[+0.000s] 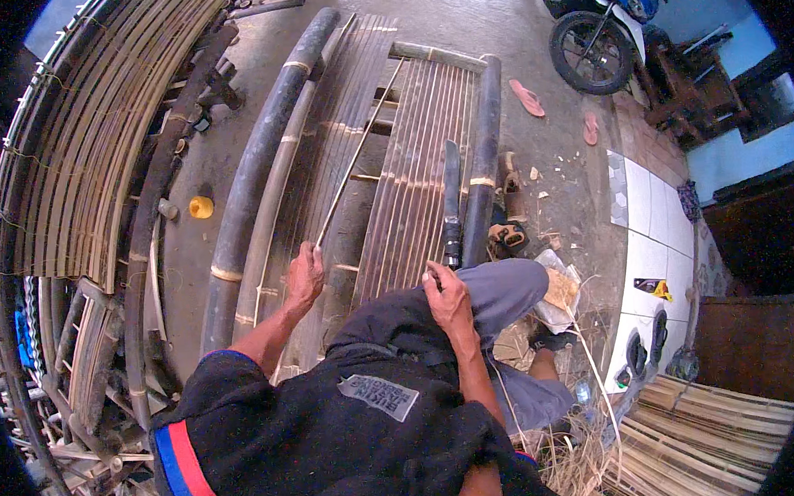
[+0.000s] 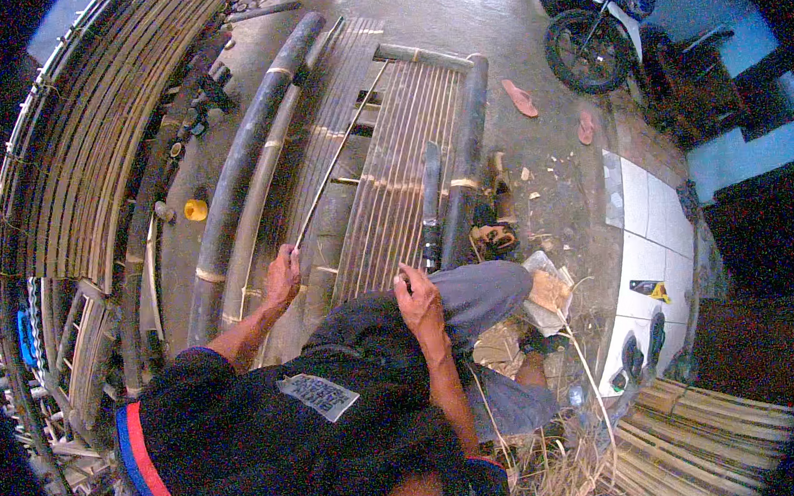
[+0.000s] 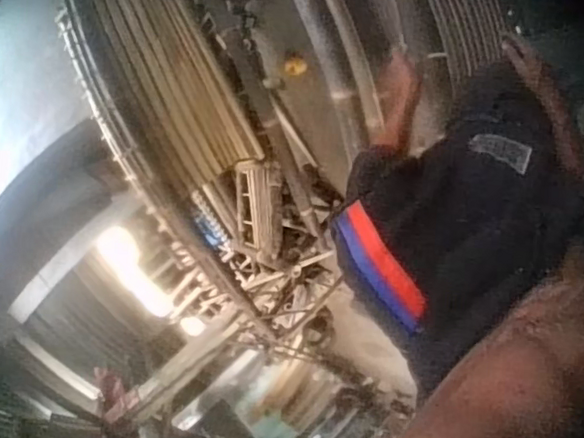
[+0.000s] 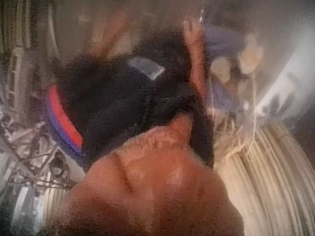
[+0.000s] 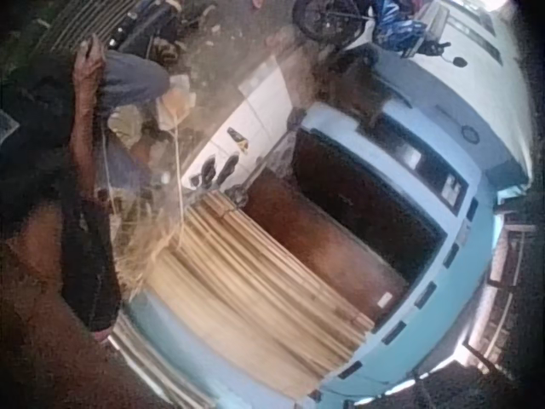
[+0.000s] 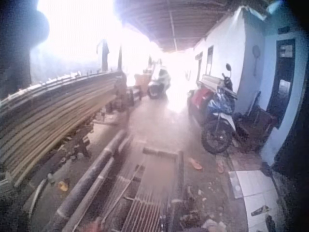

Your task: The person sits on the floor and weaves thin bamboo strips into a larger bamboo frame using a knife to trim and adjust the strips. The person repeatedly inserts and aligns the strips within the frame.

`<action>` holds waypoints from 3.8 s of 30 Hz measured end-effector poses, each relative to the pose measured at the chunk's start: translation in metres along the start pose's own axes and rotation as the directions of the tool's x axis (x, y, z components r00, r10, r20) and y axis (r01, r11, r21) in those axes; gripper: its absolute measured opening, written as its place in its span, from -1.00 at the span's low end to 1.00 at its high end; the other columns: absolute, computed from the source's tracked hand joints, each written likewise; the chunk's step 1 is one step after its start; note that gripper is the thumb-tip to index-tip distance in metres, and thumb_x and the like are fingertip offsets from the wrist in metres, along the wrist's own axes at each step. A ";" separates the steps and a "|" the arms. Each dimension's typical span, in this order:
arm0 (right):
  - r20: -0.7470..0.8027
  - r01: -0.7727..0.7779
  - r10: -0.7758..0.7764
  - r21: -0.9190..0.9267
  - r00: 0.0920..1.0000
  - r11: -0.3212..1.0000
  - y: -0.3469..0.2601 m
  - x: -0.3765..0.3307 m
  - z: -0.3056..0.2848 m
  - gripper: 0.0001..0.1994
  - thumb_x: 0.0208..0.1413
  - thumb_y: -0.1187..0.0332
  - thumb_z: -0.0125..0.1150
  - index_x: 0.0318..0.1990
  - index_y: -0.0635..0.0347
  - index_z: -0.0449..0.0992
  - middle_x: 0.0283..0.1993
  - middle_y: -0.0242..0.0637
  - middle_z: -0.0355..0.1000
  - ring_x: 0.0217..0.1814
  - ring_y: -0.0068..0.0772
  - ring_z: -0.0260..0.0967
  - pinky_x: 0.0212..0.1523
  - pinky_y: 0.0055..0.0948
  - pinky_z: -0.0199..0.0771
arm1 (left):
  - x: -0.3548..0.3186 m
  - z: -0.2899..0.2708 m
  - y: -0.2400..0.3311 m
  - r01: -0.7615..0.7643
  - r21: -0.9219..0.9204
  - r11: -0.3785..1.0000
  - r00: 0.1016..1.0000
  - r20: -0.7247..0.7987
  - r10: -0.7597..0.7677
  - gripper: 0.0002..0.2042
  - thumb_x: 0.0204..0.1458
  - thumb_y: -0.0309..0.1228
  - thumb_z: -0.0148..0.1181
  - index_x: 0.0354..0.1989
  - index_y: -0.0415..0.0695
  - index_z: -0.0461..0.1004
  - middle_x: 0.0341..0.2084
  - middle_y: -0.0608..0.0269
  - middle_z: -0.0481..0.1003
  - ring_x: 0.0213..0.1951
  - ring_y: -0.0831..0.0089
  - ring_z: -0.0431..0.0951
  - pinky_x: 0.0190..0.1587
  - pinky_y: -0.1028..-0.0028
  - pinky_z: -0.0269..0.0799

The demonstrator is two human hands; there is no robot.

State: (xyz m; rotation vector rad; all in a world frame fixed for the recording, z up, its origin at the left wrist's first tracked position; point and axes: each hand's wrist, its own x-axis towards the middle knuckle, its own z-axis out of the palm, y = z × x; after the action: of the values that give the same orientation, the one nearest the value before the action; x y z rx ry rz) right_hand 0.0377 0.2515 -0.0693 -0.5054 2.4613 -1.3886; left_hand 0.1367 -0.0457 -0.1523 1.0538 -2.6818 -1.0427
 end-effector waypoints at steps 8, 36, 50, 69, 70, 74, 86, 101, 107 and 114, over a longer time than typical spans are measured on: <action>-0.014 0.043 -0.044 -0.030 0.999 0.999 0.004 0.000 0.002 -0.67 0.23 0.35 0.13 0.07 0.34 0.50 -0.08 0.05 0.52 -0.09 -0.03 0.54 -0.04 -0.24 0.50 | 0.023 0.056 0.006 0.075 -0.316 0.946 0.995 0.092 -0.048 -0.61 0.31 -0.14 -0.11 0.04 -0.21 0.44 -0.26 -0.14 0.56 -0.15 -0.01 0.57 -0.06 0.14 0.42; -0.026 0.063 -0.064 -0.047 0.998 0.997 -0.001 0.003 0.001 -0.68 0.21 0.34 0.10 0.04 0.35 0.51 -0.06 0.13 0.51 -0.01 0.19 0.48 0.02 -0.10 0.48 | 0.017 0.063 0.013 0.294 -0.648 0.702 0.939 0.335 -0.085 -0.72 0.32 -0.21 -0.10 -0.04 -0.15 0.38 -0.61 0.43 0.29 -0.60 0.61 0.28 -0.55 0.50 0.26; 0.015 0.026 -0.025 -0.071 1.000 0.997 -0.004 0.005 -0.001 -0.68 0.21 0.35 0.10 0.05 0.34 0.50 -0.05 0.12 0.51 0.00 0.15 0.48 0.03 -0.12 0.49 | 0.029 0.068 0.024 0.293 -0.682 0.670 0.934 0.353 -0.049 -0.74 0.32 -0.18 -0.07 -0.17 -0.11 0.42 -0.61 0.45 0.30 -0.60 0.64 0.25 -0.56 0.51 0.22; 0.130 0.011 -0.007 -0.028 0.991 1.000 0.014 0.049 -0.009 -0.68 0.23 0.31 0.16 0.07 0.28 0.52 -0.14 0.05 0.53 -0.10 0.05 0.54 -0.10 -0.21 0.52 | 0.056 0.128 0.107 0.212 -0.113 0.971 0.969 -0.102 -0.223 -0.62 0.34 -0.15 -0.19 0.14 -0.08 0.41 -0.10 -0.06 0.48 -0.02 -0.07 0.48 0.03 0.06 0.35; 0.149 -0.001 0.002 -0.002 0.989 1.000 0.015 0.055 -0.009 -0.68 0.23 0.30 0.16 0.07 0.28 0.52 -0.13 0.05 0.53 -0.09 0.04 0.54 -0.08 -0.22 0.52 | 0.056 0.129 0.105 0.206 -0.107 0.973 0.968 -0.123 -0.218 -0.62 0.34 -0.15 -0.21 0.12 -0.08 0.41 -0.11 -0.06 0.48 -0.03 -0.08 0.48 0.03 0.06 0.35; 0.313 -0.202 0.155 0.124 0.937 0.972 0.019 0.085 -0.009 -0.62 0.24 0.26 0.17 0.11 0.31 0.49 -0.07 0.03 0.56 -0.04 -0.14 0.56 -0.02 -0.29 0.51 | 0.061 0.127 0.109 0.263 -0.007 0.965 0.958 -0.121 -0.262 -0.62 0.35 -0.13 -0.26 -0.02 -0.11 0.41 -0.12 -0.08 0.49 -0.03 -0.12 0.47 0.01 0.02 0.35; 0.682 -0.176 0.120 0.013 0.721 0.984 0.042 0.104 -0.035 -0.57 0.23 0.16 0.13 0.11 0.29 0.51 -0.28 -0.10 0.56 -0.22 -0.36 0.52 -0.12 -0.38 0.50 | 0.059 0.120 0.129 0.434 0.055 0.899 0.896 -0.123 -0.426 -0.61 0.30 -0.05 -0.18 -0.06 -0.07 0.47 -0.10 -0.03 0.55 -0.05 -0.08 0.53 0.02 0.05 0.40; 0.784 0.439 -0.202 -0.098 0.587 0.893 0.015 0.088 -0.005 -0.72 0.17 0.33 0.19 -0.04 0.34 0.52 -0.22 0.13 0.51 -0.14 0.16 0.49 -0.07 -0.07 0.49 | -0.078 0.106 0.112 0.163 0.009 0.987 0.755 -0.645 -0.119 -0.58 0.02 -0.21 0.26 0.05 -0.11 0.47 0.00 -0.02 0.35 0.09 -0.03 0.33 0.17 0.09 0.24; 0.785 0.855 -0.547 0.045 0.290 0.517 -0.015 0.079 0.094 -0.64 0.11 0.30 0.23 0.06 0.17 0.47 0.16 -0.05 0.38 0.20 0.06 0.32 0.10 -0.04 0.42 | -0.250 0.101 0.056 0.664 0.002 0.748 0.600 -0.598 -0.531 -0.51 0.02 -0.17 0.26 0.12 -0.09 0.43 -0.01 0.03 0.33 0.12 0.04 0.26 0.23 0.09 0.10; 0.884 0.960 -0.459 0.049 0.087 0.275 -0.006 0.060 0.139 -0.61 0.13 0.14 0.24 0.11 -0.08 0.45 0.20 -0.26 0.38 0.32 -0.07 0.24 0.33 0.37 0.07 | -0.271 0.089 0.024 0.652 -0.012 0.758 0.560 -0.667 -0.492 -0.68 -0.07 -0.20 0.28 -0.17 -0.07 0.48 -0.25 0.16 0.34 -0.10 0.15 0.32 -0.06 0.11 0.15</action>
State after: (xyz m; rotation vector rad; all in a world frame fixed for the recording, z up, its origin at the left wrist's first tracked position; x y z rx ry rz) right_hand 0.0394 0.1170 -0.1381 -2.3208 1.6272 -0.2019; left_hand 0.3027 0.1879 -0.1606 1.9973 -1.9270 -0.2566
